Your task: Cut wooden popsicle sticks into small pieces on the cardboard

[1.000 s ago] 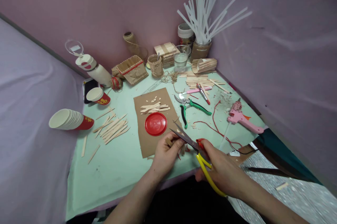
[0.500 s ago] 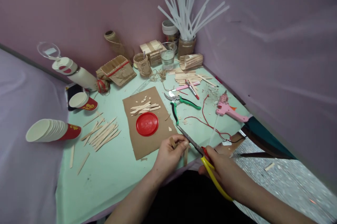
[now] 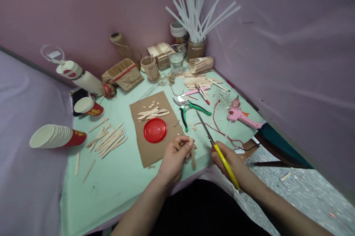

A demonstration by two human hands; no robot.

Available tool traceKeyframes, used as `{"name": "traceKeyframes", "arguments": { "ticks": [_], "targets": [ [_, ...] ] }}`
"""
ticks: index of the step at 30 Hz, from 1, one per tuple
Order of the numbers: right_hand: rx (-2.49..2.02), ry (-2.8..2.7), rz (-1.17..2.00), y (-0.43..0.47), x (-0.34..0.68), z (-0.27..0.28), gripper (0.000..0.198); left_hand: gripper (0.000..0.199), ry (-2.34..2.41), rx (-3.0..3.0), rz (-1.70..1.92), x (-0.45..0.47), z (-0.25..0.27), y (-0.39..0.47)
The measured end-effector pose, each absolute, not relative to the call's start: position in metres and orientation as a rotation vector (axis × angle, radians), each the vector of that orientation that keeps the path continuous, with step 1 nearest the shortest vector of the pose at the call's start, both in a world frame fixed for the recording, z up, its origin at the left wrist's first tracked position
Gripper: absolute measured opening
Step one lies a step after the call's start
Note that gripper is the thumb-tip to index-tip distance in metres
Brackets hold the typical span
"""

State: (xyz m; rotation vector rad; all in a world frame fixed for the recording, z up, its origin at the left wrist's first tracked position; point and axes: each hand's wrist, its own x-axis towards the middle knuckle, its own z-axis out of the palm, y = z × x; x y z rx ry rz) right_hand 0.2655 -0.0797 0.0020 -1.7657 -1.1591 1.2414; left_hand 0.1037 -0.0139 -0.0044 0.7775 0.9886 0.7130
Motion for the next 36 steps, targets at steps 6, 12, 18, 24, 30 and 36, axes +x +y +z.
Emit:
{"name": "traceKeyframes", "arguments": {
  "ticks": [6, 12, 18, 24, 30, 36],
  "targets": [
    [-1.656, -1.082, 1.36, -0.061, 0.252, 0.005, 0.038, 0.031, 0.931, 0.579, 0.814, 0.095, -0.001, -0.003],
    [-1.505, -0.981, 1.462, -0.051, 0.231, -0.003, 0.041, 0.026, 0.875, 0.494, 0.91, 0.089, 0.001, 0.004],
    [-1.537, -0.955, 1.456, -0.049, 0.223, -0.012, 0.044, 0.021, 0.854, 0.422, 0.988, 0.085, -0.002, 0.009],
    [-1.534, -0.833, 1.345, -0.044, 0.217, -0.018, 0.049, 0.017, 0.855, 0.358, 1.09, 0.088, -0.004, 0.011],
    [-1.558, -0.768, 1.153, -0.031, 0.228, -0.016, 0.047, 0.011, 0.823, 0.289, 1.056, 0.083, 0.0, 0.014],
    [-1.594, -0.916, 1.019, -0.016, 0.254, -0.01, 0.043, 0.018, 0.769, 0.077, 0.796, 0.064, 0.006, 0.017]
  ]
}}
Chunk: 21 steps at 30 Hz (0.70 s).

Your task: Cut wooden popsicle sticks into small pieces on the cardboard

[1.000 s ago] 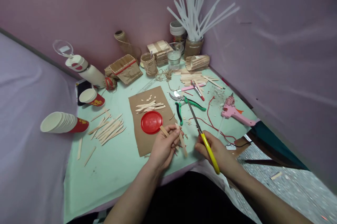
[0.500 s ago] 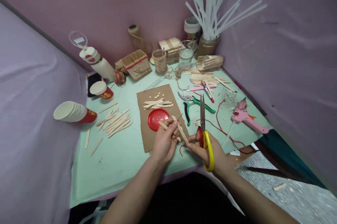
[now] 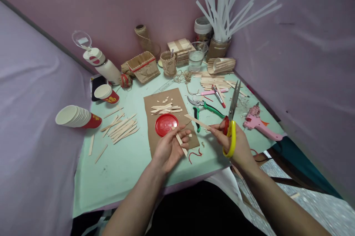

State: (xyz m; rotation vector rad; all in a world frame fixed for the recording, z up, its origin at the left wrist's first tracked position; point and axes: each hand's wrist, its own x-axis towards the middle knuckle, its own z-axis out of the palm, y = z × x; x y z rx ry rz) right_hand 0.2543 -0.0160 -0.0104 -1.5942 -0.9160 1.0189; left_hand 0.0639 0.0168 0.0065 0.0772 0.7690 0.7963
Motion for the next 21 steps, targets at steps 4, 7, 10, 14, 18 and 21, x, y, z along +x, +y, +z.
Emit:
{"name": "traceKeyframes", "arguments": {
  "ticks": [4, 7, 10, 14, 18, 21],
  "targets": [
    [-1.528, -1.064, 1.082, -0.013, 0.264, -0.005, 0.039, 0.03, 0.702, 0.001, 0.601, 0.06, 0.009, 0.02],
    [-1.414, -1.212, 1.139, -0.011, 0.268, -0.002, 0.036, 0.032, 0.623, -0.085, 0.433, 0.061, 0.008, 0.023],
    [-1.319, -1.364, 1.199, -0.008, 0.273, -0.003, 0.033, 0.029, 0.579, -0.083, 0.302, 0.064, 0.006, 0.025],
    [-1.213, -1.507, 1.289, -0.003, 0.281, -0.007, 0.032, 0.033, 0.589, 0.015, 0.203, 0.069, 0.003, 0.026],
    [-1.174, -1.554, 1.313, 0.0, 0.285, -0.014, 0.032, 0.038, 0.608, 0.08, 0.131, 0.074, 0.006, 0.026],
    [-1.171, -1.553, 1.28, 0.001, 0.284, -0.02, 0.031, 0.034, 0.589, 0.081, 0.097, 0.077, 0.008, 0.024]
  ]
}}
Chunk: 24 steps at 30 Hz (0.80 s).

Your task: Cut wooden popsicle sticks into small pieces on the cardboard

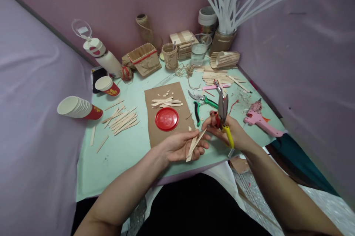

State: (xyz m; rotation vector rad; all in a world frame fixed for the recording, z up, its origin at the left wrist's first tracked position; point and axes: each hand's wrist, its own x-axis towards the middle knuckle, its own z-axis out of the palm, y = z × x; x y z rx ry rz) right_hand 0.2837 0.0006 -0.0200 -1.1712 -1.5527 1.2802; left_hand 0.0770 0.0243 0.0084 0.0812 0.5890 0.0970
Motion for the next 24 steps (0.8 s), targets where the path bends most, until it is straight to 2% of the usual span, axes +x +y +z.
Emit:
{"name": "traceKeyframes", "arguments": {
  "ticks": [6, 12, 24],
  "targets": [
    [-1.226, -1.357, 1.196, 0.002, 0.272, -0.017, 0.033, 0.024, 0.631, 0.207, 0.264, 0.084, 0.009, 0.021],
    [-1.33, -1.112, 1.314, 0.011, 0.261, -0.007, 0.039, 0.033, 0.679, 0.263, 0.289, 0.088, 0.009, 0.021],
    [-1.286, -1.156, 1.295, 0.022, 0.257, -0.004, 0.04, 0.021, 0.648, 0.13, 0.286, 0.087, 0.009, 0.024]
  ]
}}
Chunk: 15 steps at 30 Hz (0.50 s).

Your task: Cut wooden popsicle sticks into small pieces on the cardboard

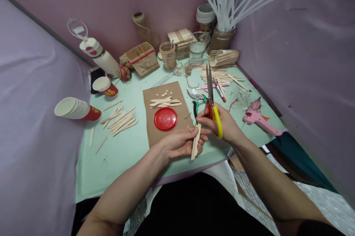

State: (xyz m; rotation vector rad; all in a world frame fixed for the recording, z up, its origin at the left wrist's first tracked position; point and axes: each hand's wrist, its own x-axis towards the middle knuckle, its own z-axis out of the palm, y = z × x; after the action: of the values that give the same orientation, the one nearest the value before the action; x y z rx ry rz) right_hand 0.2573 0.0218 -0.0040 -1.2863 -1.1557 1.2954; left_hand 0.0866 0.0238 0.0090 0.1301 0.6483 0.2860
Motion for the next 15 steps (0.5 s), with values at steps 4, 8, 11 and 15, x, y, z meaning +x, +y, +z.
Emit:
{"name": "traceKeyframes", "arguments": {
  "ticks": [4, 8, 11, 15],
  "targets": [
    [-1.306, -1.155, 1.288, 0.0208, 0.257, -0.0063, 0.039, 0.022, 0.687, 0.114, 0.319, 0.0901, 0.0088, 0.0236],
    [-1.315, -1.1, 1.359, 0.019, 0.2557, -0.0109, 0.043, 0.03, 0.729, 0.079, 0.316, 0.0926, 0.0076, 0.0251],
    [-1.279, -1.07, 1.42, 0.0177, 0.2547, -0.0107, 0.045, 0.028, 0.716, 0.069, 0.292, 0.0923, 0.0073, 0.0262],
    [-1.282, -1.088, 1.453, 0.0166, 0.2545, -0.0062, 0.043, 0.015, 0.71, 0.122, 0.309, 0.09, 0.0056, 0.0247]
  ]
}}
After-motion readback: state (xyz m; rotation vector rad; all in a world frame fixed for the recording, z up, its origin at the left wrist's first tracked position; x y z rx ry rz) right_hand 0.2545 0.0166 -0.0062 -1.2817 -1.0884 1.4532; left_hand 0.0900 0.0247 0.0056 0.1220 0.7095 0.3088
